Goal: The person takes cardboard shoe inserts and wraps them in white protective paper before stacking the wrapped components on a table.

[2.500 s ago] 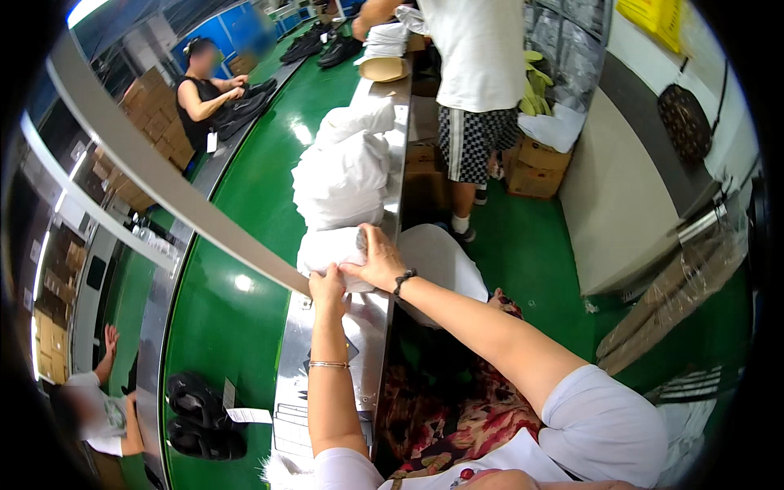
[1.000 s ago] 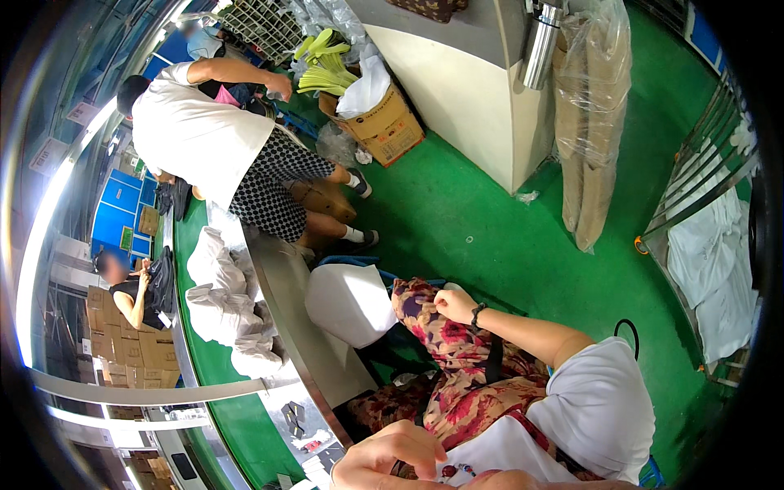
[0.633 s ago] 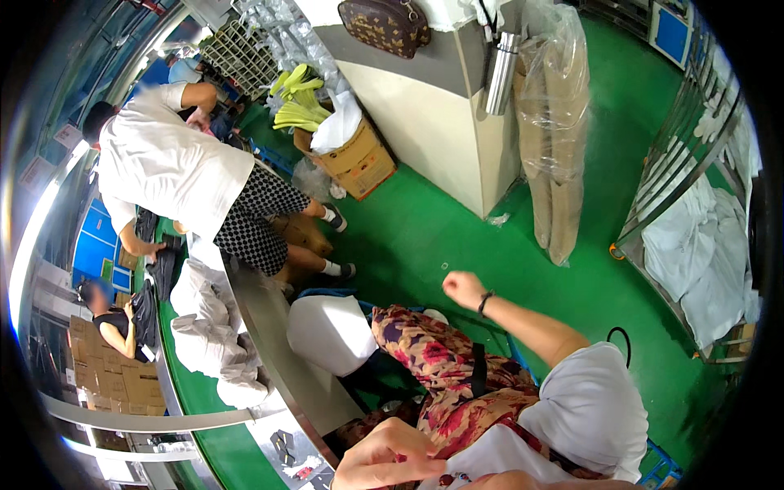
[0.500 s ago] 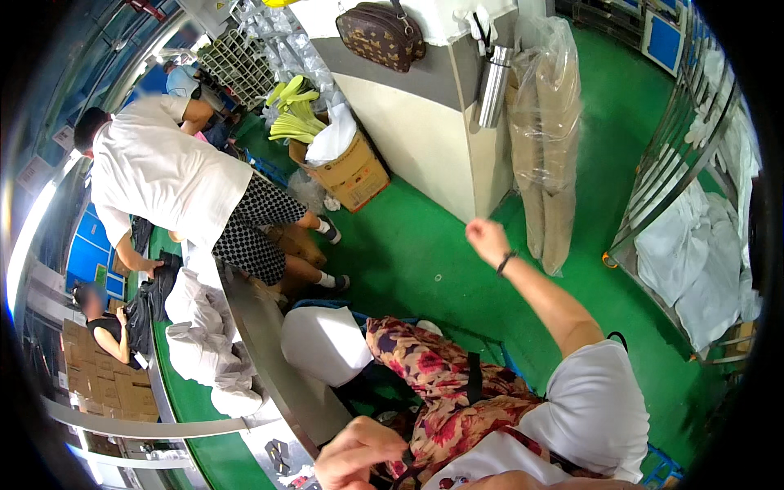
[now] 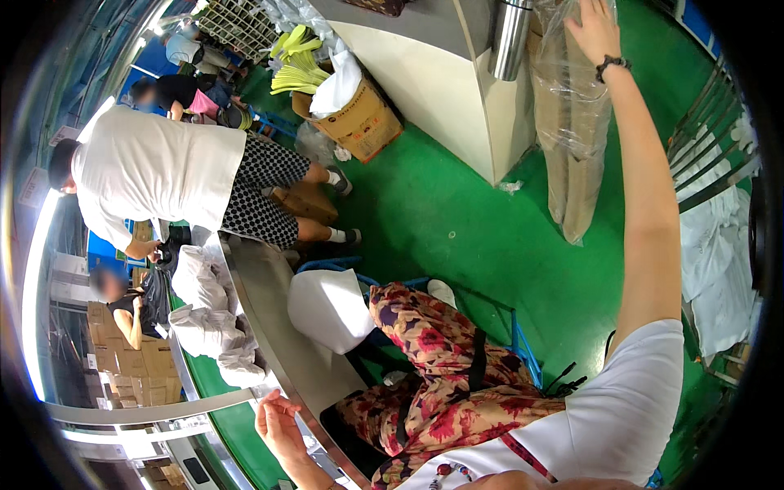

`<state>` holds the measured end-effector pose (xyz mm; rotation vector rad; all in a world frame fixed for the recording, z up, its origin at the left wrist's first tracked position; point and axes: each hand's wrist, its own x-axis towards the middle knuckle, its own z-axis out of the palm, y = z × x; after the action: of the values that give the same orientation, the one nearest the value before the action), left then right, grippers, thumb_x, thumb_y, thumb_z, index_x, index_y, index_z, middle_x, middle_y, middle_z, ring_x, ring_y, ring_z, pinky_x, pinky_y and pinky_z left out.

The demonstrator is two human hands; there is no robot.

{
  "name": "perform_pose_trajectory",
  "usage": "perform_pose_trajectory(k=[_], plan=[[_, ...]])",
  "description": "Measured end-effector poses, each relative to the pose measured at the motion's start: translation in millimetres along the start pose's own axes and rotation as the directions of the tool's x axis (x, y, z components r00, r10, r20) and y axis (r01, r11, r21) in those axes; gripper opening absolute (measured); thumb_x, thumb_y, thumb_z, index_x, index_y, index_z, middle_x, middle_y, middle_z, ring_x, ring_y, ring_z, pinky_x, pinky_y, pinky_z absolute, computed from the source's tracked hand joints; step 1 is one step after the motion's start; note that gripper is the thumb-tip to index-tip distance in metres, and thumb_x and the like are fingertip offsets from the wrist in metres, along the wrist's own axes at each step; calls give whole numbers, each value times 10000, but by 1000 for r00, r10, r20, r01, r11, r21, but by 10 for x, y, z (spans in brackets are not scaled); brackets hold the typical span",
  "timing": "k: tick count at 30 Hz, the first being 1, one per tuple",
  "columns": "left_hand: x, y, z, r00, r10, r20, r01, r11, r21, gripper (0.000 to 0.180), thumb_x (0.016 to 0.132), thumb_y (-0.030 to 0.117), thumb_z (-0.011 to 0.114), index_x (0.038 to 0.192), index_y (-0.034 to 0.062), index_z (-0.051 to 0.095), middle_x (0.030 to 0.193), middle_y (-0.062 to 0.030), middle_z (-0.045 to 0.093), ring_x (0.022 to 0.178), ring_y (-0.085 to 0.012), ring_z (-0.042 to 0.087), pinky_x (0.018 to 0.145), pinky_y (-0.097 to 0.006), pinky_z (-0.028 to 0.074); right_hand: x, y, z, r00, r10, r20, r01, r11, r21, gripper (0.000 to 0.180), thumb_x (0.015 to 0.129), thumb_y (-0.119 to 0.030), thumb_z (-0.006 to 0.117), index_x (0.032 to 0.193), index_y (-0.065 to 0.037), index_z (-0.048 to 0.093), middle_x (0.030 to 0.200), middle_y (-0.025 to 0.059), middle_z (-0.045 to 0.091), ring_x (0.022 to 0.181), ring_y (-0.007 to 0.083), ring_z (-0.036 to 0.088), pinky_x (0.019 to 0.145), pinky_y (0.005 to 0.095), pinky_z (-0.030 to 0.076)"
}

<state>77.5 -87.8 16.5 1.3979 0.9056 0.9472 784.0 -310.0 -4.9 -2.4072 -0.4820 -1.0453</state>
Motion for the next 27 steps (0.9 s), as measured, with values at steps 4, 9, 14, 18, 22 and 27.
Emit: perform_pose_trajectory(k=[4, 9, 14, 18, 22, 27], plan=[[82, -54, 21, 998, -33, -49, 34, 999, 22, 227, 908, 143, 525, 1014, -51, 578, 926, -107, 605, 702, -140, 547, 612, -270, 480, 38, 301, 99, 973, 141, 183, -107, 978, -181, 644, 760, -379, 611, 1311, -158, 362, 1353, 99, 382, 1220, 333, 380, 937, 540, 355], [10, -77, 37, 989, -57, -139, 62, 997, 36, 205, 908, 114, 518, 1011, -50, 585, 872, -97, 602, 684, -139, 540, 613, -249, 454, -51, 360, 277, 973, 112, 201, -8, 889, -458, 362, 843, -364, 543, 1135, -151, 555, 1271, 44, 482, 1123, 333, 470, 837, 446, 476], [32, -50, 121, 988, -90, -127, 96, 994, 45, 195, 909, 105, 517, 1013, -47, 582, 792, -74, 583, 671, -134, 535, 605, -245, 445, 13, 511, 213, 930, 122, 345, 68, 869, -490, 236, 864, -269, 496, 946, -138, 674, 1212, 36, 474, 1101, 340, 453, 850, 441, 482], [-4, -193, -4, 976, -161, -149, 169, 985, 45, 182, 910, 104, 518, 1010, -35, 581, 828, -62, 590, 690, -116, 544, 609, -251, 464, -284, 530, 99, 942, 14, 334, 153, 869, -471, 182, 836, -200, 516, 887, -120, 671, 1104, 71, 512, 1035, 345, 480, 802, 402, 501], [-15, -389, -145, 963, -157, -218, 192, 970, 151, 285, 885, 258, 550, 968, -10, 596, 839, -89, 602, 715, -176, 557, 634, -306, 471, -563, 494, -124, 962, -208, 177, 261, 892, -369, 151, 827, -182, 542, 795, -84, 652, 955, 73, 536, 922, 324, 495, 760, 379, 477], [32, -462, -166, 970, -185, -157, 219, 947, 235, 352, 869, 308, 560, 1000, -18, 585, 840, -99, 597, 724, -210, 558, 683, -363, 470, -860, 444, -683, 977, -190, 100, 209, 950, -231, 185, 827, -182, 565, 728, -32, 606, 864, 98, 530, 857, 310, 481, 738, 379, 435]])
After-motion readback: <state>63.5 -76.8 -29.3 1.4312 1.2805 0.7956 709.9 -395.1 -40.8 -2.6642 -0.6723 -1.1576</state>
